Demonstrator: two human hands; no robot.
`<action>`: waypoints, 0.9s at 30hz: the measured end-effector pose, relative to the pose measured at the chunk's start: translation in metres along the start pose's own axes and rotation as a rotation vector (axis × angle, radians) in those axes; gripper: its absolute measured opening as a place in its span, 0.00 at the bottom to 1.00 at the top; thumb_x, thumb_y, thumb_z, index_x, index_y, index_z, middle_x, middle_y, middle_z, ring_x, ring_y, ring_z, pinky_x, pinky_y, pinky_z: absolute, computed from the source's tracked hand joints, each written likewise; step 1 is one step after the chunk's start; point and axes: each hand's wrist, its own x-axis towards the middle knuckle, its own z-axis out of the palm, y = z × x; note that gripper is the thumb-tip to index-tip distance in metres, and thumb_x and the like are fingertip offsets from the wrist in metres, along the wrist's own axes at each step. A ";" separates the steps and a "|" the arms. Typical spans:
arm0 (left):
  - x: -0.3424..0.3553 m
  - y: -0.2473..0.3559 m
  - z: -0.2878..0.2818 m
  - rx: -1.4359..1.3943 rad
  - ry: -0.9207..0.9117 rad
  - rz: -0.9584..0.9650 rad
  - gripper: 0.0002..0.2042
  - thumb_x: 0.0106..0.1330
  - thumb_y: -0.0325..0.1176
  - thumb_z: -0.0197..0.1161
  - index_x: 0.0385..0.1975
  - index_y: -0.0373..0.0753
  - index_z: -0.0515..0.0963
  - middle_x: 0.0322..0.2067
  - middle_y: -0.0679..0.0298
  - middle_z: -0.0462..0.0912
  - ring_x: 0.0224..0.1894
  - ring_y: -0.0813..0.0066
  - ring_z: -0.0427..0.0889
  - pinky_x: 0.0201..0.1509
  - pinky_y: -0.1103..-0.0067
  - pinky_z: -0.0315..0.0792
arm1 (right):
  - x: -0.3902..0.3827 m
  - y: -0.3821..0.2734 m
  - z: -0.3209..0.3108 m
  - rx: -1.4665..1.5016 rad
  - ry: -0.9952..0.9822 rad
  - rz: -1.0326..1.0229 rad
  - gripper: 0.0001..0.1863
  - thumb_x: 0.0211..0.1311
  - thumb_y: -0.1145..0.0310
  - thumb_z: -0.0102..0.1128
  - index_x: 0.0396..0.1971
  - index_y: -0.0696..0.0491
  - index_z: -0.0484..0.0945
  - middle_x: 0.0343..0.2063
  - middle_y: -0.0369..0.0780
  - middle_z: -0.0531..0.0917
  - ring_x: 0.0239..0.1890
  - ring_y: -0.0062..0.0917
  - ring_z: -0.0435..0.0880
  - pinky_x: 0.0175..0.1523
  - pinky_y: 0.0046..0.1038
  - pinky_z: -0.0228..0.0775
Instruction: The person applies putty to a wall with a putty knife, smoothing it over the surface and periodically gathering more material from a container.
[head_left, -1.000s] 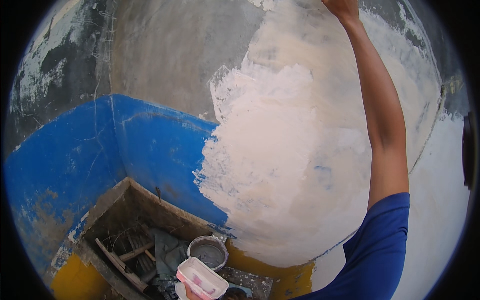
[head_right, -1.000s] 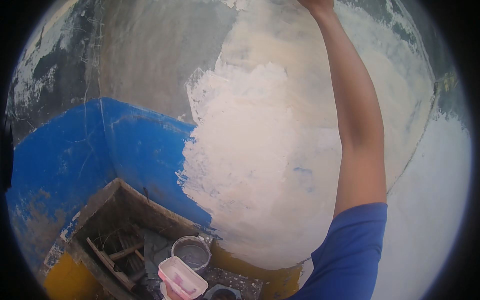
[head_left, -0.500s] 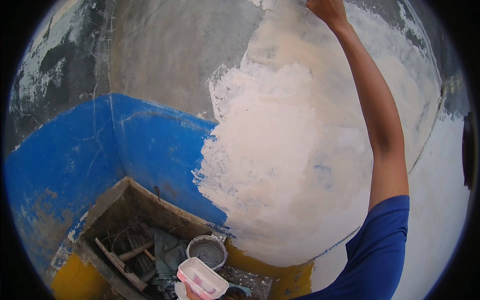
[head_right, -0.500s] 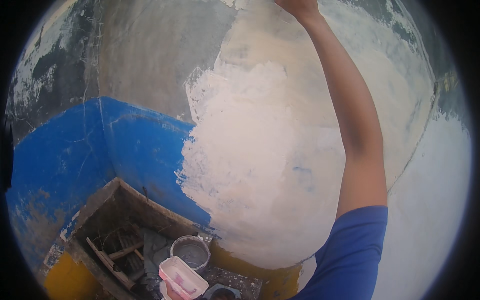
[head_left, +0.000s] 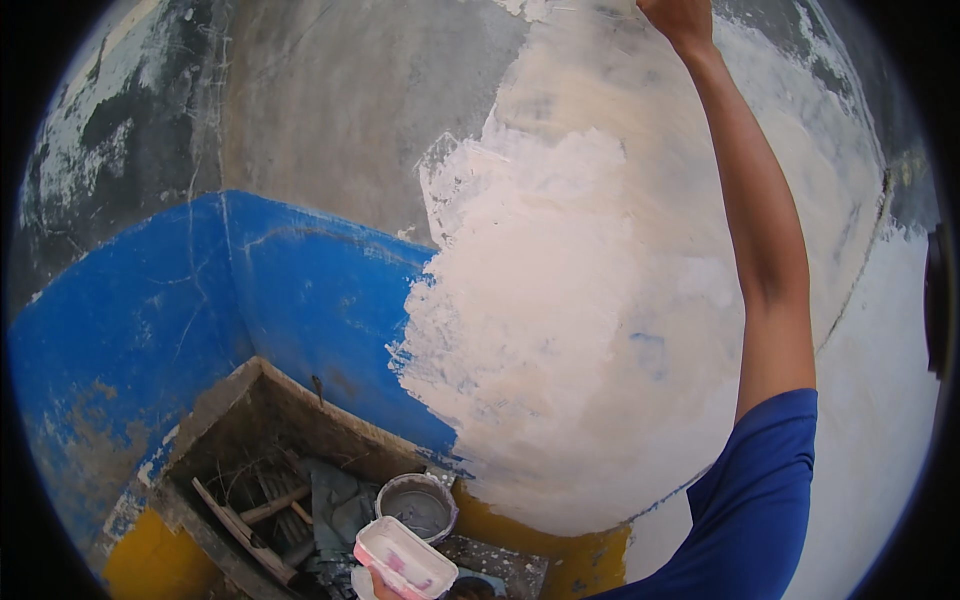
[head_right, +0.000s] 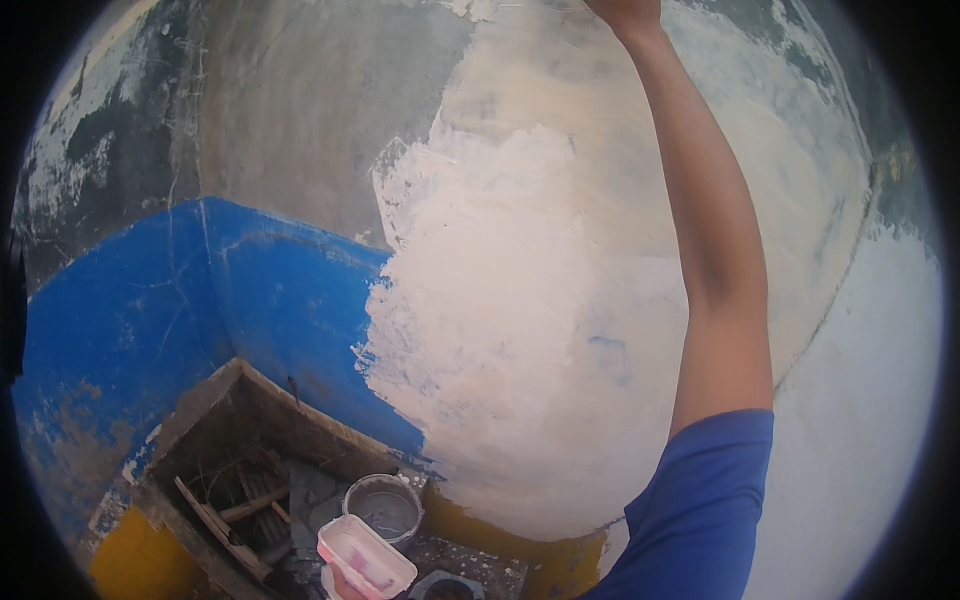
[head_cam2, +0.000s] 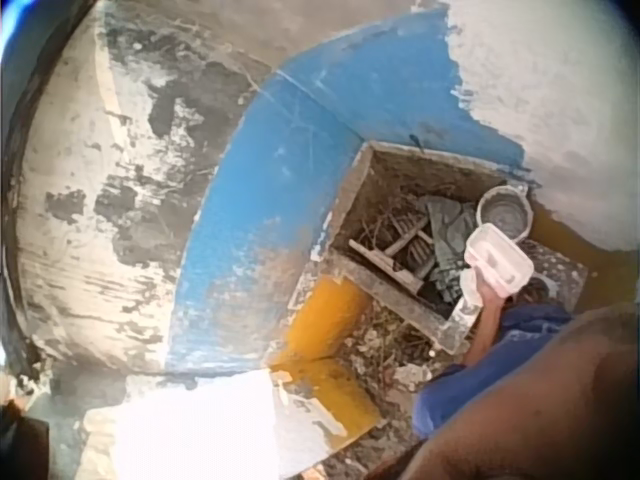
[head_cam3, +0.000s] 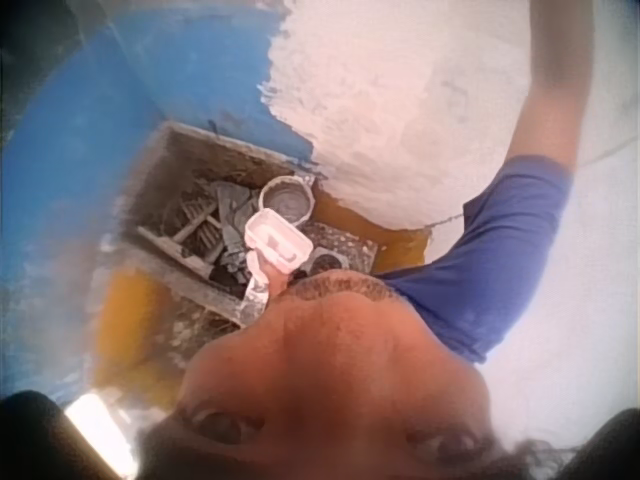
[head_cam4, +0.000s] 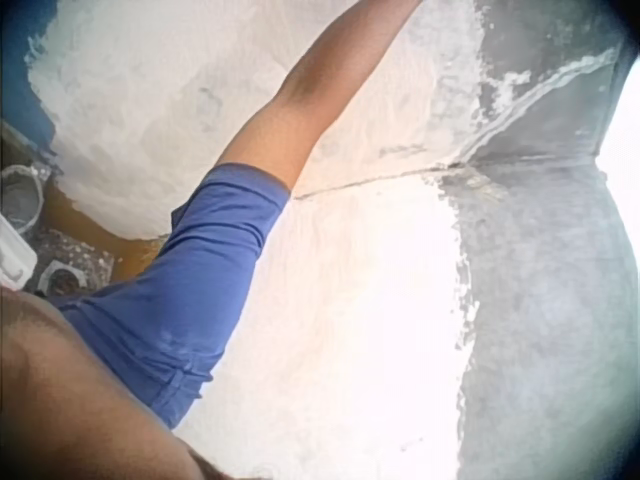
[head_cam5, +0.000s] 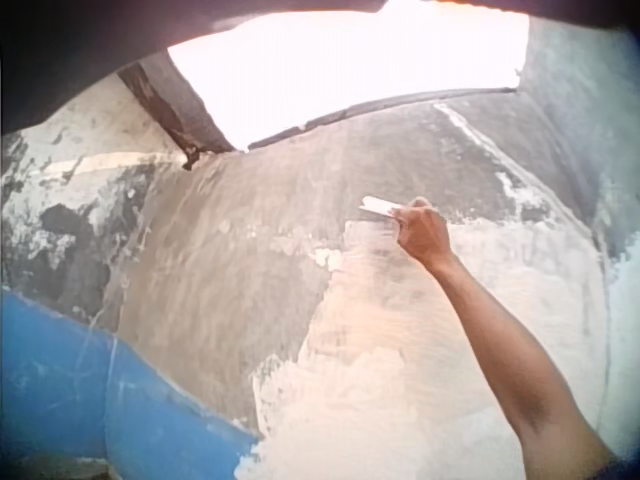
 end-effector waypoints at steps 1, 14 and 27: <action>0.000 0.001 0.000 0.007 0.000 -0.002 0.33 0.70 0.59 0.47 0.69 0.48 0.60 0.64 0.54 0.67 0.62 0.45 0.69 0.60 0.46 0.67 | 0.006 0.006 0.003 -0.077 -0.040 -0.018 0.09 0.52 0.72 0.57 0.30 0.51 0.86 0.24 0.46 0.83 0.30 0.40 0.83 0.35 0.40 0.77; -0.003 0.011 0.007 0.131 -0.093 -0.062 0.34 0.69 0.62 0.46 0.70 0.49 0.59 0.66 0.55 0.64 0.65 0.45 0.64 0.65 0.45 0.62 | -0.033 0.005 -0.043 0.115 0.041 -0.066 0.08 0.54 0.74 0.61 0.33 0.54 0.85 0.23 0.47 0.82 0.31 0.42 0.82 0.33 0.40 0.74; 0.004 -0.012 0.019 0.141 -0.001 0.069 0.32 0.71 0.59 0.45 0.70 0.46 0.59 0.65 0.51 0.65 0.64 0.44 0.66 0.63 0.44 0.64 | -0.076 0.022 -0.043 0.283 -0.146 -0.062 0.18 0.55 0.78 0.63 0.46 0.48 0.85 0.33 0.39 0.86 0.37 0.32 0.85 0.42 0.32 0.80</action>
